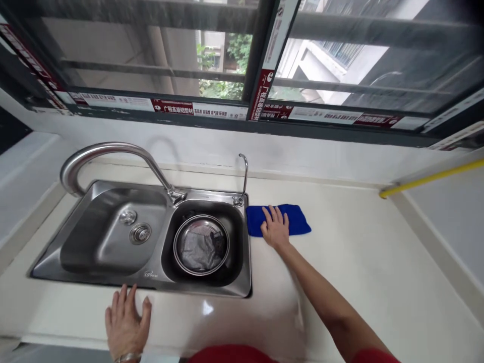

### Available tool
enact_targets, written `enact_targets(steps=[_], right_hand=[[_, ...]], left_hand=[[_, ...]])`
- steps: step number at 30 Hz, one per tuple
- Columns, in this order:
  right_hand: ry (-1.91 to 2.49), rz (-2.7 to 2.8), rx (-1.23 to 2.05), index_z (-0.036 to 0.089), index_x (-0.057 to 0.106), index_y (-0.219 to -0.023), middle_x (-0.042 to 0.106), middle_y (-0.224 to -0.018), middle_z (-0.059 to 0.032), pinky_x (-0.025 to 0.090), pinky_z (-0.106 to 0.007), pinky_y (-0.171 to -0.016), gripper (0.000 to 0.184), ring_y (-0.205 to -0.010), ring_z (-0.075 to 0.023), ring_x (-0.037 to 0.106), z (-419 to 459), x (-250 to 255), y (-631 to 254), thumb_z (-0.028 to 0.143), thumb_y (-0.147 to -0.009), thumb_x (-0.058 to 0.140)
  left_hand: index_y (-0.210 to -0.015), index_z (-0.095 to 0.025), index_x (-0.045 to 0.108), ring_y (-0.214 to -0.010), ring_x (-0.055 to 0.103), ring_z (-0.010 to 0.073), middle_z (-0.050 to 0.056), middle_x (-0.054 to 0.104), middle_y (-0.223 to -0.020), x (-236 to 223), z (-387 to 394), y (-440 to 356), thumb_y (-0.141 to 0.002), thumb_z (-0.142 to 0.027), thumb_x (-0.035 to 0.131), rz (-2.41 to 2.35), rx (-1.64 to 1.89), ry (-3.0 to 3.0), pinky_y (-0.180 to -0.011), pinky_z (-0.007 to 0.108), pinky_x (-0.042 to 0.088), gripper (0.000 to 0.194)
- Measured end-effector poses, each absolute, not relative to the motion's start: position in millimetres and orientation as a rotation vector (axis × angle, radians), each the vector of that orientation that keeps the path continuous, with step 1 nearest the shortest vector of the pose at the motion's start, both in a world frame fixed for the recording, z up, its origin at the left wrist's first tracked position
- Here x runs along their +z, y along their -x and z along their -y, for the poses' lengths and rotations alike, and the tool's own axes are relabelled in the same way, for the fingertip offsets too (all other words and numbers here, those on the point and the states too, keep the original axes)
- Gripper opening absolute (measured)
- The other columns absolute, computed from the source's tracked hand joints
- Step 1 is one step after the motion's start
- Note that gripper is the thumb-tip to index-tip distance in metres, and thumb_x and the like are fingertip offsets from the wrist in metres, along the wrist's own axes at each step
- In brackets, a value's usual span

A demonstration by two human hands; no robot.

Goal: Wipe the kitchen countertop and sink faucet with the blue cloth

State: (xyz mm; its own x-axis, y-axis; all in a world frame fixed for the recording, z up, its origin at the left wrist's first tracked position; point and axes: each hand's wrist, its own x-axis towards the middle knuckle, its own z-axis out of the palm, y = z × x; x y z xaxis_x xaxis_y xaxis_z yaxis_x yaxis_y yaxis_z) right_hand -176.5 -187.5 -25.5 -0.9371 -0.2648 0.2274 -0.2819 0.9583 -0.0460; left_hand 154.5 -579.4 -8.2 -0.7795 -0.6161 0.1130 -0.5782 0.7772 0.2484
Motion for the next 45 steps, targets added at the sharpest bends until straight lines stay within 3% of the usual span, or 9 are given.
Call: enact_targets(steps=[11,16,20,25,30,35,45], right_hand=[[0.15,2.91,0.338,0.012,0.041,-0.152,0.036,-0.158,-0.0224,0.019,-0.078,-0.11,0.065,-0.147,-0.0443,0.025,239.3,-26.6,300.9,0.033,-0.091,0.033],[0.031,2.891,0.349,0.013,0.038,-0.154,0.037,-0.156,-0.0253,0.017,-0.085,-0.104,0.066,-0.145,-0.0485,0.026,274.5,-30.3,317.0,0.033,-0.09,0.035],[-0.035,2.897,0.328,0.011,0.038,-0.153,0.037,-0.155,-0.0269,0.019,-0.082,-0.106,0.065,-0.145,-0.0478,0.026,275.9,-30.4,320.2,0.036,-0.093,0.035],[-0.313,3.027,0.277,0.021,0.032,-0.156,0.029,-0.163,-0.0177,0.026,-0.072,-0.111,0.064,-0.147,-0.0415,0.026,242.4,-17.1,312.1,0.049,-0.098,0.033],[-0.867,2.908,0.167,0.034,0.03,-0.156,0.03,-0.165,-0.0035,0.02,-0.066,-0.118,0.055,-0.151,-0.0289,0.024,186.8,-13.9,299.9,0.037,-0.101,0.031],[-0.942,2.917,0.195,0.035,0.039,-0.152,0.036,-0.161,-0.002,0.016,-0.061,-0.121,0.05,-0.151,-0.026,0.026,175.5,-23.4,308.6,0.036,-0.102,0.032],[-1.121,2.895,0.336,0.039,0.041,-0.15,0.036,-0.161,0.0028,0.016,-0.055,-0.121,0.048,-0.15,-0.0236,0.028,246.4,-29.9,335.8,0.036,-0.103,0.03]], left_hand=[[-0.148,-0.017,0.043,-0.152,0.024,0.0307,0.017,0.039,-0.158,-14.7,584.3,-160.5,-0.097,-0.048,0.033,2.776,-0.26,-0.883,-0.123,0.056,0.02,0.061],[-0.151,-0.02,0.038,-0.153,0.022,0.0299,0.016,0.038,-0.159,-15.0,585.0,-160.3,-0.097,-0.047,0.034,2.797,-0.261,-0.891,-0.124,0.056,0.019,0.061],[-0.15,-0.019,0.039,-0.153,0.021,0.0299,0.016,0.037,-0.159,-13.8,584.2,-159.4,-0.098,-0.045,0.036,2.802,-0.257,-0.883,-0.123,0.056,0.019,0.059],[-0.151,-0.02,0.038,-0.153,0.021,0.0295,0.016,0.037,-0.159,-18.4,588.0,-163.6,-0.098,-0.044,0.036,2.806,-0.231,-0.846,-0.123,0.056,0.02,0.059],[-0.153,-0.021,0.037,-0.153,0.022,0.0299,0.014,0.038,-0.159,-22.1,589.4,-166.2,-0.097,-0.045,0.035,2.8,-0.24,-0.88,-0.123,0.057,0.02,0.061],[-0.156,-0.024,0.031,-0.153,0.02,0.0283,0.013,0.037,-0.16,-20.2,586.1,-164.0,-0.097,-0.046,0.033,2.798,-0.266,-0.922,-0.124,0.056,0.019,0.063],[-0.154,-0.022,0.034,-0.153,0.021,0.0291,0.015,0.039,-0.159,-14.8,584.6,-161.3,-0.098,-0.044,0.034,2.785,-0.225,-0.855,-0.124,0.056,0.019,0.06]])
